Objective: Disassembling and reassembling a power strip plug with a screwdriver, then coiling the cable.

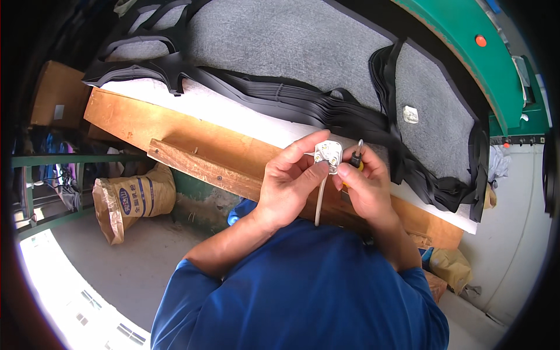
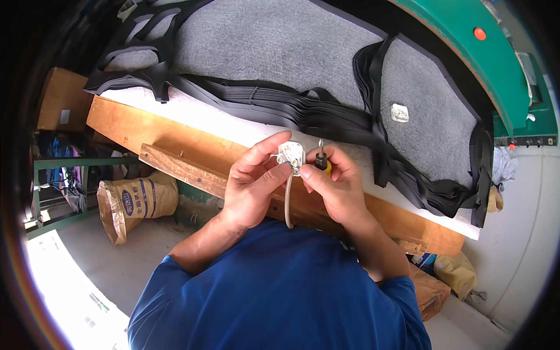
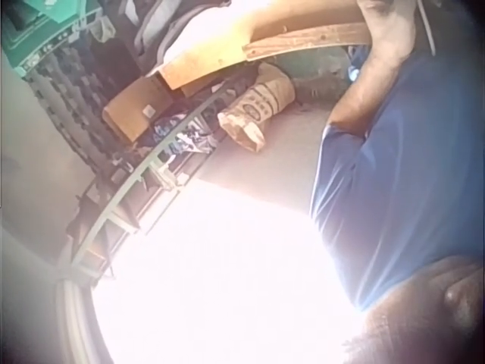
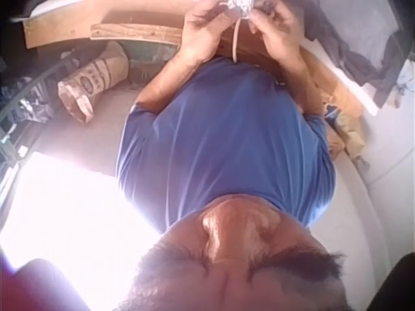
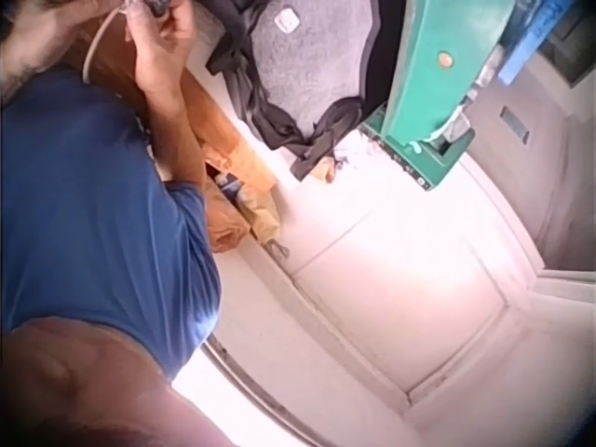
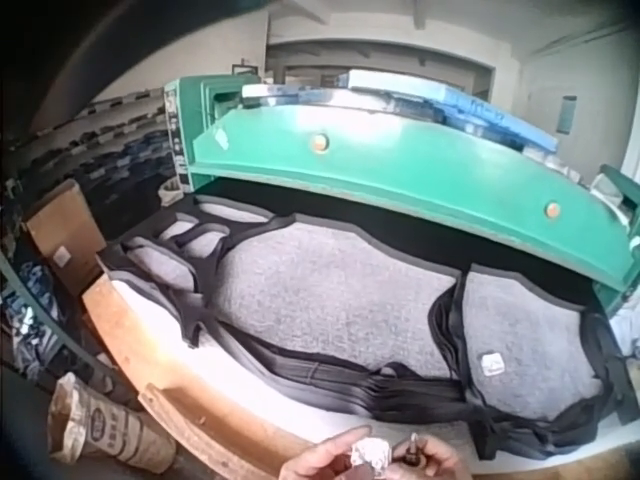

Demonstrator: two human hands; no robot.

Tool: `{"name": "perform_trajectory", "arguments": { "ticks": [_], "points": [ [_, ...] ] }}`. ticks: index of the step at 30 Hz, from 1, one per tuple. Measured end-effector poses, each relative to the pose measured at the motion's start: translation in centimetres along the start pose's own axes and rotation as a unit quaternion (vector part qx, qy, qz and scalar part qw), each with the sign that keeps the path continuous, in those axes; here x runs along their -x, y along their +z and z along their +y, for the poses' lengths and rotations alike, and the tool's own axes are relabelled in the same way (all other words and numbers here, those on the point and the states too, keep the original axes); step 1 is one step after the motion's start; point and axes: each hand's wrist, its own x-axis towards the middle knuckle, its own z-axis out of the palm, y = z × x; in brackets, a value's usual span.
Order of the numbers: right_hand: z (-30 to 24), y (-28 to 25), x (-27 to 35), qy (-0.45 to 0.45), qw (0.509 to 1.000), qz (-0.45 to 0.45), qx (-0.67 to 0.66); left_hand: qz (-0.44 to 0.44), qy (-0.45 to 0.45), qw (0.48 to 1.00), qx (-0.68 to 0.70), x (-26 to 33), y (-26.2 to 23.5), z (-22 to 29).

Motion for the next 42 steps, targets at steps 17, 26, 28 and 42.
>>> {"name": "perform_trajectory", "arguments": {
  "ticks": [17,26,28,42],
  "points": [
    [0.5,0.6,1.0,-0.002,1.000,-0.020,0.008,0.041,0.035,0.998,0.034,0.5,0.8,0.0],
    [0.0,0.4,0.6,0.038,0.999,0.007,-0.020,0.004,0.099,0.992,-0.078,0.3,0.7,-0.3],
    [-0.1,0.5,0.4,0.038,0.999,0.003,-0.033,-0.017,0.099,0.991,-0.089,0.2,0.6,-0.2],
    [-1.0,0.5,0.4,0.047,0.998,0.017,0.043,-0.047,0.079,0.994,-0.055,-0.3,0.0,-0.5]
  ]
}}
